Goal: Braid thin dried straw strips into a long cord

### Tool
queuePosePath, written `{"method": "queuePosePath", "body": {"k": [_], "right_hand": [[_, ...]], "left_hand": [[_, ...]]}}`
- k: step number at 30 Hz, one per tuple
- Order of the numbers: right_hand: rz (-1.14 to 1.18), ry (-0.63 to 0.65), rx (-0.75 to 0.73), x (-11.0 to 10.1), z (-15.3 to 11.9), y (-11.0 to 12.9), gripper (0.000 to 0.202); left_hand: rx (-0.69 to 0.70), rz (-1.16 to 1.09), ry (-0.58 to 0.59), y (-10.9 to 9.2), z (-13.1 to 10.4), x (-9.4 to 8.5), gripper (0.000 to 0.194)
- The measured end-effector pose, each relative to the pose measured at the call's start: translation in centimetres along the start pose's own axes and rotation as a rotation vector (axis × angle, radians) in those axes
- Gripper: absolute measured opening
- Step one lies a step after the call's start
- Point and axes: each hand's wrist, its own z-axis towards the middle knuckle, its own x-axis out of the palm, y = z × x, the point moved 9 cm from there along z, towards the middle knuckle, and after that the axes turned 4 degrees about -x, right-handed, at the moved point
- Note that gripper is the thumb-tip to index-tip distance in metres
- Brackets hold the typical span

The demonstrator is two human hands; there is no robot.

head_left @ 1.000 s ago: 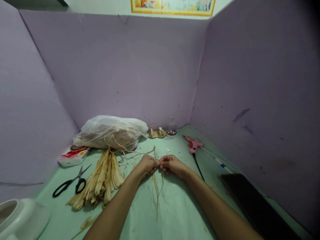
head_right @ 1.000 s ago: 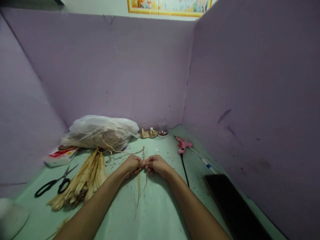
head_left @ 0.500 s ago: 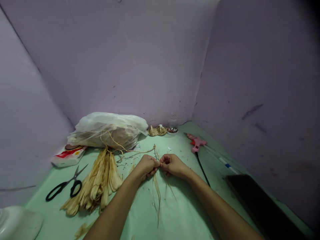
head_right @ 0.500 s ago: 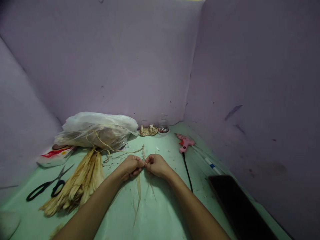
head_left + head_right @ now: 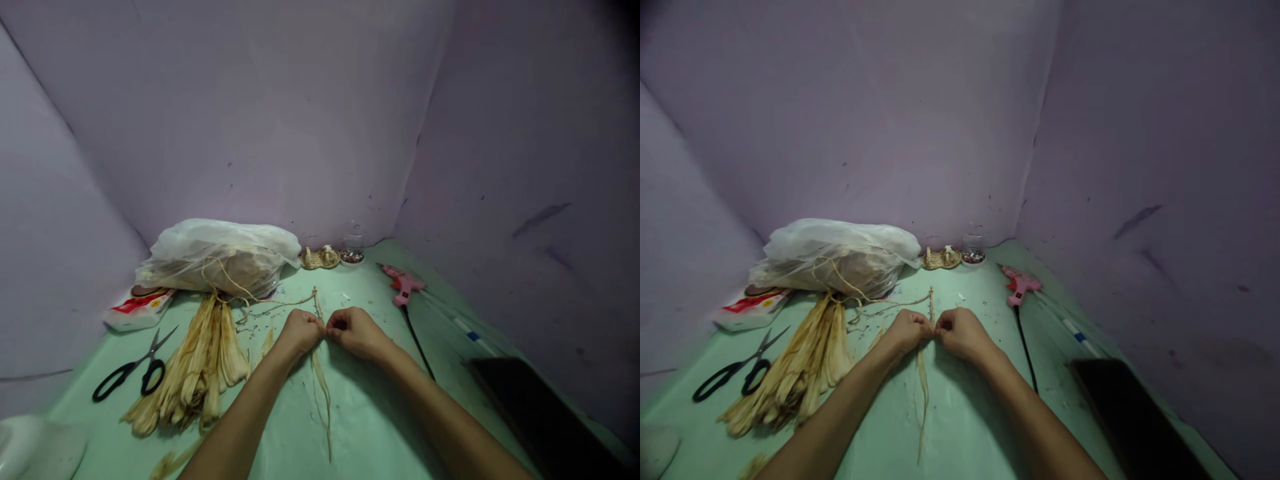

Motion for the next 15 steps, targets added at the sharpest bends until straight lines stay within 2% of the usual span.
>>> {"method": "queuePosePath", "body": {"k": [6,11,15], "right_hand": [[0.123,0.074,0.173,0.5,0.6,-2.3,0.012],[0.154,0.101,0.280,0.0,0.2,-2.4,0.010],[0.116,0.118,0.284,-0.1,-0.2,-1.7,0.012]], "left_hand": [[-0.036,-0.001,0.036,-0.2,-0.2,0.2,0.010],[-0.052,0.018,0.025,-0.1,-0.2,0.2,0.009],[-0.070,0.004,0.012,0.3,-0.3,0.1,0.008]]}}
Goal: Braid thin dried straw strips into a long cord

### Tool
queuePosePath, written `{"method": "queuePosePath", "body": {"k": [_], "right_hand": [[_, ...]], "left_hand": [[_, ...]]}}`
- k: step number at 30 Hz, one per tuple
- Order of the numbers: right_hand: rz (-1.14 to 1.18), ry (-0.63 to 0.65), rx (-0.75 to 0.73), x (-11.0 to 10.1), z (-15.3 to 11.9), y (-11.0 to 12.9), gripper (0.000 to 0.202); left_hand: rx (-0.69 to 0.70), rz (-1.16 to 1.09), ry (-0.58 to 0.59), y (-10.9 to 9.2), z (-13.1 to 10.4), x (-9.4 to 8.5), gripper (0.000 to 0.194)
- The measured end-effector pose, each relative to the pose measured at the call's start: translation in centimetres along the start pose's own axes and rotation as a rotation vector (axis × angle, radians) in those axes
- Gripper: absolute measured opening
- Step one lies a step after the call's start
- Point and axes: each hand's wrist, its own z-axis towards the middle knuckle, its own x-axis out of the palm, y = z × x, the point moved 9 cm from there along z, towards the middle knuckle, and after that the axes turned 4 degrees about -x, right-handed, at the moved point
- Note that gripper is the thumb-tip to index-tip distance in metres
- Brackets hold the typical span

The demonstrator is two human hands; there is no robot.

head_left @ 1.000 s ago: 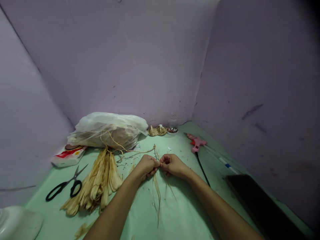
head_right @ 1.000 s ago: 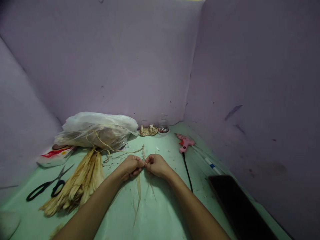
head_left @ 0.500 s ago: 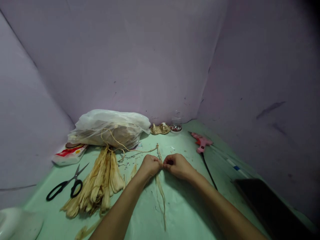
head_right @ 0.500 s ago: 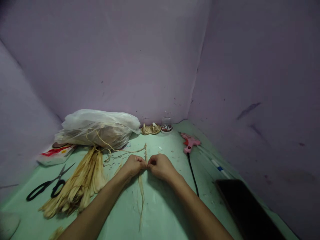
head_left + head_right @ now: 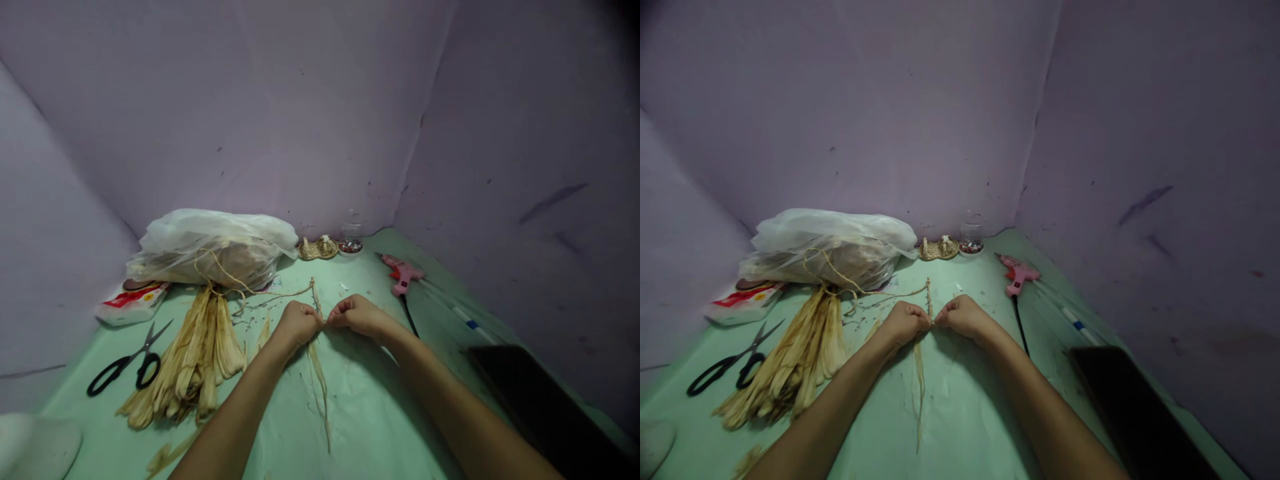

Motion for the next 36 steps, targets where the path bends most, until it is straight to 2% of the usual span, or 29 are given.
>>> {"method": "queuePosePath", "body": {"k": [4,9,12,14,15,17,18,19,20,22,24,26,31,33,36], "right_hand": [[-0.105,-0.009,-0.072,0.1,-0.5,1.2,0.013],[-0.255,-0.085,-0.173,0.2,-1.3,3.3,0.016],[-0.378,-0.095,-0.272,0.8,-2.1,4.7,0.019],[-0.442,-0.022,-0.355,1.5,-2.8,5.4,0.019],[-0.445,0.067,-0.358,1.9,-3.1,5.2,0.018],[-0.386,0.290,-0.250,2.3,-3.7,3.9,0.014],[-0.337,0.375,-0.131,2.0,-4.0,2.7,0.012],[-0.285,0.360,-0.037,0.9,-4.1,2.0,0.012],[-0.217,0.249,0.001,-0.8,-3.8,2.0,0.012],[-0.042,-0.082,0.048,-4.7,-3.4,2.1,0.012],[0.188,-0.277,0.071,-6.1,-3.2,1.9,0.011],[0.357,-0.248,0.105,-4.3,-2.5,1.6,0.011],[0.401,-0.084,0.119,1.0,-0.9,1.0,0.009],[0.408,-0.047,0.127,1.9,-0.7,0.6,0.011],[0.411,-0.033,0.133,2.0,-0.5,0.1,0.012]], "left_hand": [[-0.067,-0.048,0.017,-0.1,-0.6,0.0,0.007],[-0.198,-0.103,0.094,0.0,-1.4,0.5,0.013],[-0.218,-0.125,0.119,0.3,-1.4,0.7,0.014],[-0.196,-0.134,0.119,0.3,-1.2,0.6,0.013],[-0.183,-0.137,0.119,0.3,-1.1,0.6,0.011],[-0.165,-0.135,0.121,0.3,-1.0,0.4,0.007],[-0.161,-0.131,0.125,0.3,-1.0,0.3,0.004],[-0.158,-0.125,0.129,0.2,-1.1,0.2,0.002],[-0.154,-0.119,0.133,0.2,-1.1,0.1,0.002],[-0.144,-0.106,0.140,0.0,-1.2,0.1,0.001],[-0.136,-0.094,0.145,-0.1,-1.2,0.1,0.001],[-0.128,-0.083,0.150,-0.1,-1.1,0.3,0.002],[-0.119,-0.069,0.168,0.2,-0.8,0.6,0.002],[-0.109,-0.064,0.171,0.2,-0.7,0.6,0.001],[-0.086,-0.043,0.174,-0.1,-0.8,0.6,0.001]]}}
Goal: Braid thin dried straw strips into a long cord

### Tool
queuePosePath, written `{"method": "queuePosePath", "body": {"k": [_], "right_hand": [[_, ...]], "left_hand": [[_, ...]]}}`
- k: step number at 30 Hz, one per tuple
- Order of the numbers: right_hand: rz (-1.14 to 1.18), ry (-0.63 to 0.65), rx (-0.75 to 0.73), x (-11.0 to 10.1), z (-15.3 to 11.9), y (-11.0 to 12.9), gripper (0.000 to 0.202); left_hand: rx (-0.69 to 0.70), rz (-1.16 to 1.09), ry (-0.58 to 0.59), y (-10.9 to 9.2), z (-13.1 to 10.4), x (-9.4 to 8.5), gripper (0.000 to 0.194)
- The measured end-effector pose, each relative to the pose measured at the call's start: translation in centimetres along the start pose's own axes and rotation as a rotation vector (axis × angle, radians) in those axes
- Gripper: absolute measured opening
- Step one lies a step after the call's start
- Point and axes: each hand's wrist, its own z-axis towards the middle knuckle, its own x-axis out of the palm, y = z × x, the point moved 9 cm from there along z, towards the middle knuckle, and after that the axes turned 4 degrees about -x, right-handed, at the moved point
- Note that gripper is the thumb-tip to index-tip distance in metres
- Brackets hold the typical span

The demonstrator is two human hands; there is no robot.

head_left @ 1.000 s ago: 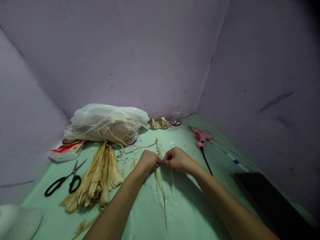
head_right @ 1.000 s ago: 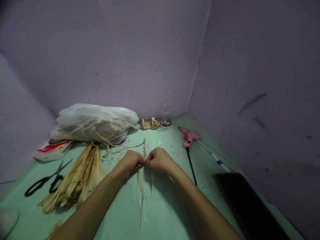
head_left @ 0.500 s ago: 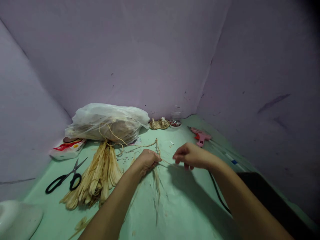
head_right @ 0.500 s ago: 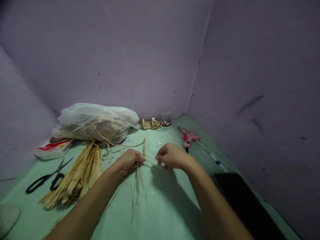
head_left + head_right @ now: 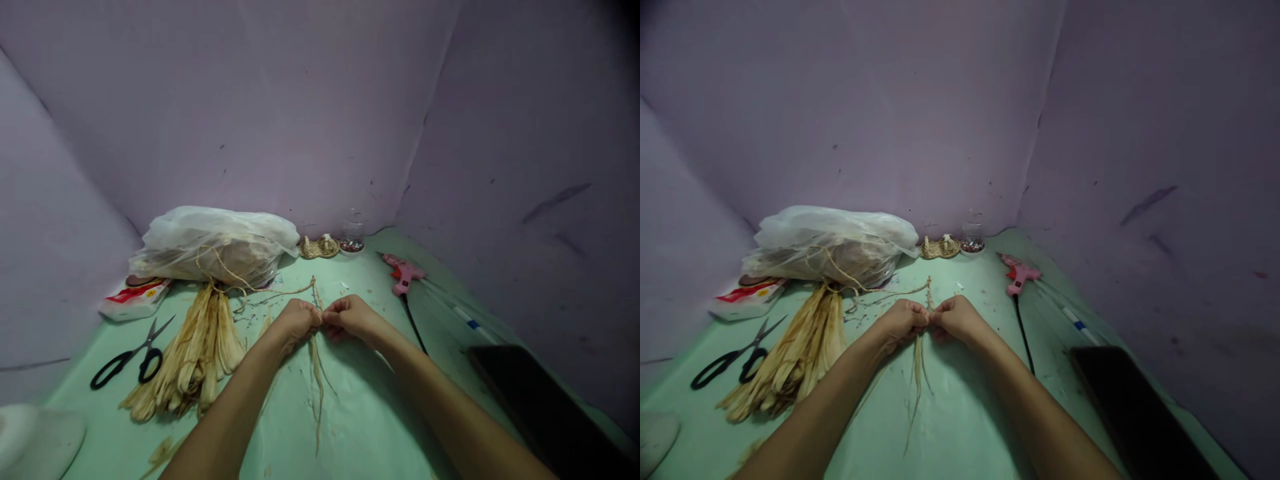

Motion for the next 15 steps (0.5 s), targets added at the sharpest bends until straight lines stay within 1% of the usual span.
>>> {"method": "queuePosePath", "body": {"k": [5,8,11,13,15], "right_hand": [[-0.003,0.002,-0.034,-0.3,0.4,-0.2,0.012],[0.018,0.007,-0.041,-0.1,0.5,-0.4,0.012],[0.059,0.015,-0.016,0.2,0.4,-0.6,0.010],[0.084,0.023,0.006,0.4,0.2,-0.7,0.009],[0.105,0.032,0.021,0.5,0.1,-0.8,0.008]], "left_hand": [[0.028,0.097,-0.045,-0.3,0.0,-0.2,0.004],[0.055,0.184,-0.113,-0.3,0.1,-1.0,0.006],[0.092,0.262,-0.173,-0.7,0.0,-2.0,0.006],[0.113,0.339,-0.176,-1.2,-0.3,-2.2,0.007],[0.126,0.446,-0.166,-1.7,-0.9,-1.9,0.008]]}}
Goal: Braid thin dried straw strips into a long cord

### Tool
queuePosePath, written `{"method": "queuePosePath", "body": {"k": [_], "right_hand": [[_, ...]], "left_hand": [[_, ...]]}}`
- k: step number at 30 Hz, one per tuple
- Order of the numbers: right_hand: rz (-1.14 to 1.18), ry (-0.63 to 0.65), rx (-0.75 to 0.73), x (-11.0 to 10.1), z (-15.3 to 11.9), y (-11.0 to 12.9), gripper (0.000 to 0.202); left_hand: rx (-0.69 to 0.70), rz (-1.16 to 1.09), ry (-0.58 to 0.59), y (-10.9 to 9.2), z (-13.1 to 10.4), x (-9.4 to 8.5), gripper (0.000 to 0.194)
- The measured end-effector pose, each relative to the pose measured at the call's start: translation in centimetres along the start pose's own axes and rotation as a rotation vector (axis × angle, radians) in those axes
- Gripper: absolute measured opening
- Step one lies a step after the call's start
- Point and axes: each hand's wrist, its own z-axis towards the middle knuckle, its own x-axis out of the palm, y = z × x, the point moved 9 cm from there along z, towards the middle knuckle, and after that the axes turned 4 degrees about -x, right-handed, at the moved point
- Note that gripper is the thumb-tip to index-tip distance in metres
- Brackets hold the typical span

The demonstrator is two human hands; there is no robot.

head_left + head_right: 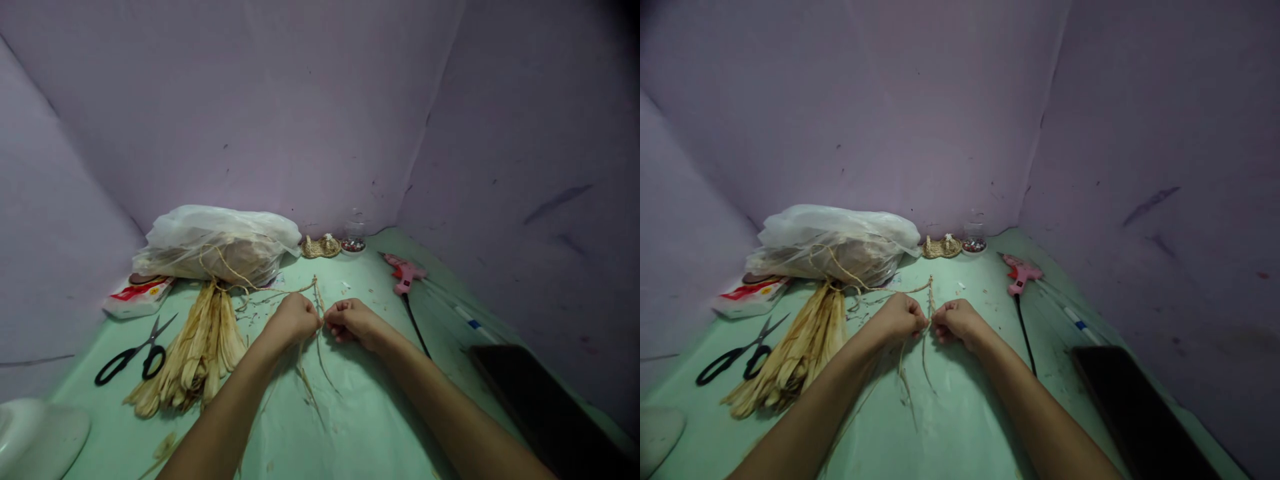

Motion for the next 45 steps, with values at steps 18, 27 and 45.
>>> {"method": "queuePosePath", "body": {"k": [18,27,45], "right_hand": [[0.144,0.088,-0.005,0.2,-0.5,-0.2,0.004],[0.161,0.109,-0.002,0.4,-0.7,-0.2,0.003],[0.178,0.090,0.040,0.2,-0.7,-0.4,0.009]], "left_hand": [[-0.110,-0.140,0.034,-1.1,-1.7,-1.8,0.011],[-0.169,-0.191,0.259,0.7,-1.2,2.0,0.007],[-0.086,0.600,0.046,1.5,-3.0,-3.3,0.011]]}}
